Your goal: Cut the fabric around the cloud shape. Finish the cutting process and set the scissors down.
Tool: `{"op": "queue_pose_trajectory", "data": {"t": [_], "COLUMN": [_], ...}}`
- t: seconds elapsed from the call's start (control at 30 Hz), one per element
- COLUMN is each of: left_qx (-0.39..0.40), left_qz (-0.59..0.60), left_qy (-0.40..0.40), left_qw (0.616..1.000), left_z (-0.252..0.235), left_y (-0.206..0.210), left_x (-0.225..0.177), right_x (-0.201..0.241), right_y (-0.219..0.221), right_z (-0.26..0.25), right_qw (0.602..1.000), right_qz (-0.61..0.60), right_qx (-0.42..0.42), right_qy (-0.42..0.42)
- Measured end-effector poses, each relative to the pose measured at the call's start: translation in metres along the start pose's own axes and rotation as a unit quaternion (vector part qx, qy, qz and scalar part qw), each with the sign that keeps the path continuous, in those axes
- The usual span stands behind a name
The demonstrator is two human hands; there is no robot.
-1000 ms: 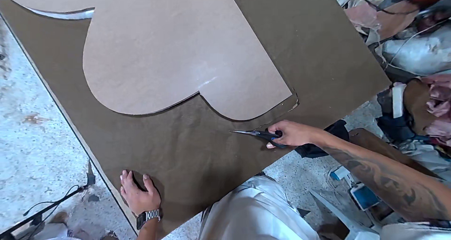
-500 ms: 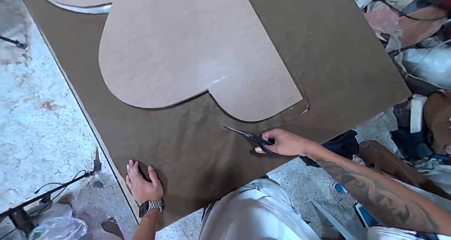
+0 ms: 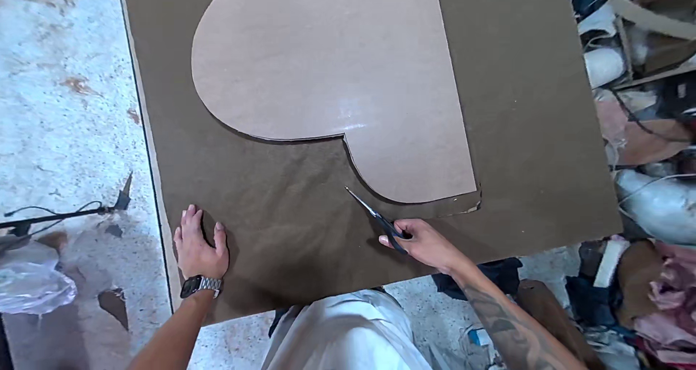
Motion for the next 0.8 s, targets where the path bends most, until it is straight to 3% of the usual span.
{"op": "queue_pose_trajectory", "data": {"t": [0.4, 0.53, 0.8], "left_qx": [0.009, -0.008, -0.017], "left_qz": [0.004, -0.005, -0.002], "left_qy": [-0.009, 0.002, 0.007], "left_qw": [1.000, 1.000, 1.000], "left_z": [-0.001, -0.003, -0.006], "left_y": [-0.003, 0.002, 0.002], "left_x": [-0.001, 0.008, 0.006], "right_x": [0.029, 0.036, 0.053], "right_y": [0.051, 0.067, 0.079], "right_z": [-0.010, -0.013, -0.025], "right_qw": [0.991, 0.975, 0.973], "right_qz": [-0.109, -0.196, -0.193], "right_qx": [-0.037, -0.072, -0.086], "right_qy": [0.067, 0.074, 0.087]}}
Point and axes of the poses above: each hand's wrist, its own z-axis away from the middle knuckle, its own y-axis out of the palm, x = y × z, the point moved 2 cm from there along -z, towards the middle knuckle, and after that the axes turned 9 degrees about -x, right-handed, at the moved point
